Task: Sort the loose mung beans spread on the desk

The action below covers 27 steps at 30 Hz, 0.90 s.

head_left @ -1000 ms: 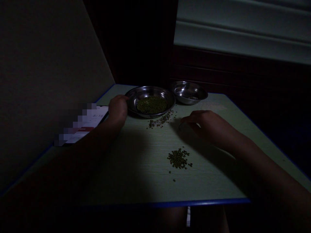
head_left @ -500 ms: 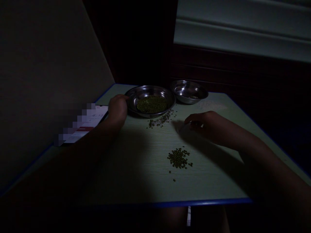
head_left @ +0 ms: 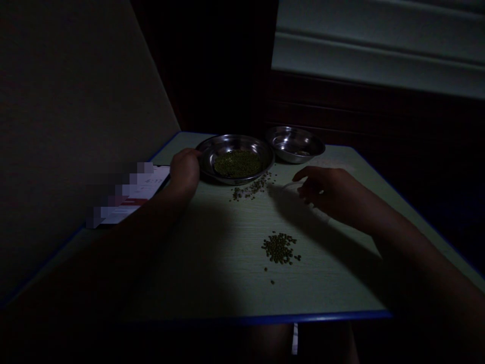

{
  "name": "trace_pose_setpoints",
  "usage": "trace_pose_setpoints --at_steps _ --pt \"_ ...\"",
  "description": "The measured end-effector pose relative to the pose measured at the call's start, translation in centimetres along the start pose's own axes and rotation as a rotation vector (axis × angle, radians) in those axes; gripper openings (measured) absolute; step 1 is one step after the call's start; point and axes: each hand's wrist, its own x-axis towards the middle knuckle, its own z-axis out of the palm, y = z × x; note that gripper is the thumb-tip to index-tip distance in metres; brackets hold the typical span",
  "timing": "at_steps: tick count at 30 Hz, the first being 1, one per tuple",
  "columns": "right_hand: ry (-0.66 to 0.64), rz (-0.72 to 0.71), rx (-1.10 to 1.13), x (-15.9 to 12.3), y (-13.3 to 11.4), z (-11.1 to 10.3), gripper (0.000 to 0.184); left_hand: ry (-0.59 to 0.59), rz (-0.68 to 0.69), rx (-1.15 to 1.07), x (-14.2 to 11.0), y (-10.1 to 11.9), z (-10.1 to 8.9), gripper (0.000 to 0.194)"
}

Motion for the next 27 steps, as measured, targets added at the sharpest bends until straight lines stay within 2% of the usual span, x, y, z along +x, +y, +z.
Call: trace_pose_setpoints --at_steps 2,4,7,12,21,27 --pt "0.065 0.068 0.032 0.6 0.2 0.2 0.052 0.034 -0.055 -0.029 -0.2 0.3 0.1 0.010" --pt "0.056 0.072 0.095 1.0 0.3 0.8 0.051 0.054 -0.096 -0.060 -0.3 0.5 0.2 0.011" --pt "0.021 0.004 0.147 1.5 0.5 2.2 0.045 0.043 -0.087 -0.047 -0.2 0.6 0.2 0.011" --pt "0.045 -0.060 0.115 2.2 0.8 3.8 0.038 0.050 -0.071 -0.045 0.0 0.3 0.2 0.007" --pt "0.042 0.034 0.054 2.7 1.8 3.0 0.039 0.021 -0.039 0.014 -0.2 0.6 -0.1 0.004" --pt "0.054 0.122 -0.002 3.4 3.0 2.0 0.044 0.042 -0.118 -0.045 -0.3 0.8 0.0 0.006"
